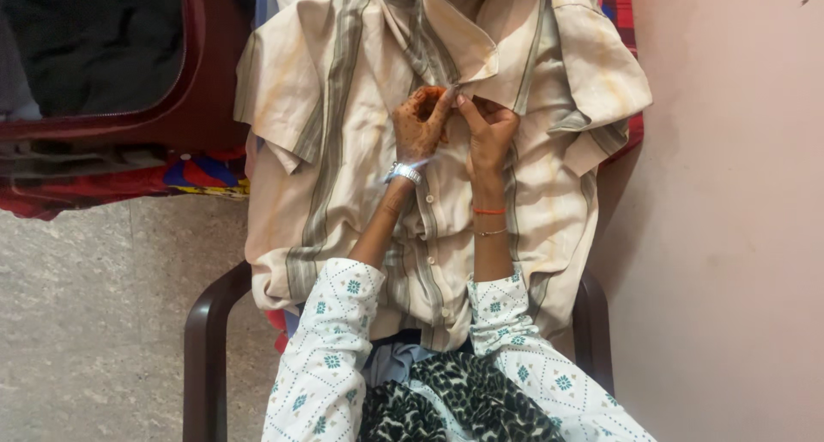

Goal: The person folds clothes including shirts and trousers by hand on a chair and places them into an open suitcase.

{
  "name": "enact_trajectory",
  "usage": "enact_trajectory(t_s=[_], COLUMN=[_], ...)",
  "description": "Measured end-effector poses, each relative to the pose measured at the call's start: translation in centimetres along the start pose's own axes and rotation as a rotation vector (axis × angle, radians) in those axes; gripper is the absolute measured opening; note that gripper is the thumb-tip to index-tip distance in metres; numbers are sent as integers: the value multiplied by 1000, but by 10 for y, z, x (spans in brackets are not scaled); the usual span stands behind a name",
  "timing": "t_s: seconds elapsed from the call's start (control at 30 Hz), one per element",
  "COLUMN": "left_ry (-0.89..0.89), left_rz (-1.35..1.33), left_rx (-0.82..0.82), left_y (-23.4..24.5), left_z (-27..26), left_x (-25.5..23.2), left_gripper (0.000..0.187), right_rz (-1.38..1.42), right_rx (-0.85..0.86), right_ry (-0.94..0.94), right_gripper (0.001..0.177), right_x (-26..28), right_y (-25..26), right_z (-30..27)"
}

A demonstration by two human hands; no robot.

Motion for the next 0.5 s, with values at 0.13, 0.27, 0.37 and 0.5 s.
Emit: enact_trajectory(t_s=[0.13,0.27,0.37,0.5], left_ry=[76,159,81,19], left_rz=[-88,-184,-165,-81], left_rx=[-2,4,43,15], left_y=[2,0,0,1], left_z=[7,13,12,3], left_x=[16,33,28,17], left_gripper=[30,30,29,26], right_rz=[-124,-207,-178,-84], right_rx=[1,-58,-43,-36], right_ry=[-13,57,79,98], right_gripper=[17,12,12,18], right_x=[-8,-17,-18,-17], right_y=[4,9,10,4], right_z=[1,-6,-8,-5])
Point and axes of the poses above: each hand's wrist, its own z-axis towards the middle knuckle, its own y-axis out of the back of the hand, x = y × z, the point moved 8 cm from there along z, towards the middle knuckle, and after that the axes turned 12 degrees about -x, right-handed, at the moved point
